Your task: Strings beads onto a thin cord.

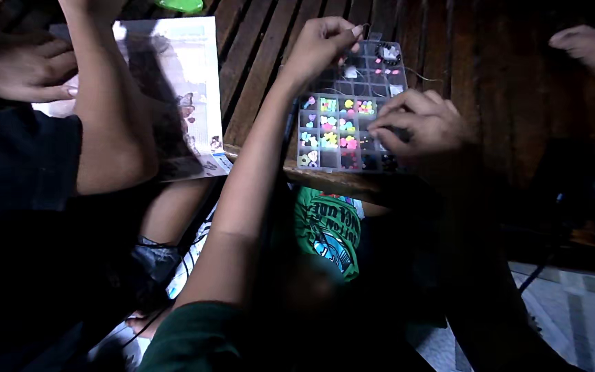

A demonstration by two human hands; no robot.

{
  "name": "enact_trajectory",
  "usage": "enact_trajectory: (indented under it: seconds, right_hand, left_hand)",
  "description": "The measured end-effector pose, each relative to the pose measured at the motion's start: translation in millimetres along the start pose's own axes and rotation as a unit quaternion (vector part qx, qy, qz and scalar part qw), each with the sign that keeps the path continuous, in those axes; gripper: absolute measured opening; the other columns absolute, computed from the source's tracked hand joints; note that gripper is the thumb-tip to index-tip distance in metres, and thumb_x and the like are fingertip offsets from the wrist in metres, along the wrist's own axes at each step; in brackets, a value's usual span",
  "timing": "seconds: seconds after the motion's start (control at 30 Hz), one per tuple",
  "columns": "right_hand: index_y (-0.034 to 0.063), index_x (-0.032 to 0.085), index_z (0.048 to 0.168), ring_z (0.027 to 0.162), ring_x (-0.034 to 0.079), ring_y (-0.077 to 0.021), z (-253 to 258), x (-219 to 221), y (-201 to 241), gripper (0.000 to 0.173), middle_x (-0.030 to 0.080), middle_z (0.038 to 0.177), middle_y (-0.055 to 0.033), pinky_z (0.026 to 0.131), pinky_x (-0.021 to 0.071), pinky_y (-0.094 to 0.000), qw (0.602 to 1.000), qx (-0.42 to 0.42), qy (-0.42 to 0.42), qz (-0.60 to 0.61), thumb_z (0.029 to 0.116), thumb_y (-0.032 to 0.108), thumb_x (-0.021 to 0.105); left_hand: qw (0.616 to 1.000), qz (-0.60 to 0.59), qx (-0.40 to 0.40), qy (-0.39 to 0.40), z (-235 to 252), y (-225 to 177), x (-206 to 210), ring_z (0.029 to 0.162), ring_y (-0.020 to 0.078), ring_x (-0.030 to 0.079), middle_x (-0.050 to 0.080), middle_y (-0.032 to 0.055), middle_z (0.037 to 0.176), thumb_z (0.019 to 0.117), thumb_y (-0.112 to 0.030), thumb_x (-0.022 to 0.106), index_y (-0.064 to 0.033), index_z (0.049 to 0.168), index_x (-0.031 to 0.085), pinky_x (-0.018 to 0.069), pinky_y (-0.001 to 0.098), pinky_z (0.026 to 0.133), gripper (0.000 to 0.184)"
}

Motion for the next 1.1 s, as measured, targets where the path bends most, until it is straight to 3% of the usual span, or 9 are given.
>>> enact_trajectory:
  seconds: [0.17, 0.7, 0.97, 1.1]
  right_hand:
    - [0.0103, 0.08, 0.105, 0.104, 0.06, -0.0404, -11.5, 5.6, 11.4, 0.018, 0.066, 0.118, -0.0175, 0.085, 0.0413, -0.0581, 0.997, 0.039, 0.01, -0.06, 0.1005, 0.016, 0.063]
    - [0.0094, 0.081, 0.098, 0.109, 0.058, -0.0426, 9.9, 3.7, 14.8, 0.012, 0.066, 0.122, -0.0184, 0.087, 0.0398, -0.0613, 0.99, 0.036, 0.088, -0.103, 0.0962, 0.013, 0.069]
    - [-0.0005, 0.075, 0.099, 0.109, 0.062, -0.0423, 15.3, 6.6, 11.0, 0.015, 0.066, 0.119, -0.0209, 0.089, 0.0431, -0.0605, 0.985, -0.012, 0.129, -0.114, 0.0985, 0.009, 0.063]
    - [-0.0044, 0.07, 0.097, 0.098, 0.066, -0.0394, 16.8, -5.1, -3.4, 0.012, 0.067, 0.111, -0.0227, 0.083, 0.0485, -0.0601, 0.995, -0.007, 0.102, 0.011, 0.0961, 0.004, 0.061]
  left_hand:
    - [1.0, -0.003, -0.004, 0.002, -0.5, 1.0, -0.4, 0.071, 0.0023, 0.062, 0.068, -0.001, 0.088, 0.1055, -0.012, 0.055, -0.0008, 0.104, 0.066, 0.0518, 0.0193, 0.066, 0.016]
    - [1.0, 0.009, 0.005, 0.011, -0.3, 2.1, -1.2, 0.072, 0.0024, 0.061, 0.068, -0.0008, 0.088, 0.1061, -0.013, 0.054, -0.0006, 0.105, 0.066, 0.0512, 0.0195, 0.067, 0.017]
    - [1.0, 0.001, 0.0, 0.008, -0.3, 0.7, -0.7, 0.072, 0.0024, 0.062, 0.068, 0.0003, 0.089, 0.1057, -0.012, 0.055, 0.0003, 0.105, 0.066, 0.0519, 0.0195, 0.067, 0.017]
    - [1.0, -0.02, -0.001, 0.002, 0.2, 1.2, -0.8, 0.069, 0.0022, 0.061, 0.068, 0.0, 0.086, 0.1053, -0.01, 0.055, 0.0009, 0.103, 0.066, 0.052, 0.0187, 0.065, 0.016]
Point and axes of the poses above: each hand's wrist, its own z-axis towards the middle knuckle, its own x-axis out of the palm, y = z × x, the point moved 2 cm from there along z, towards the middle knuckle
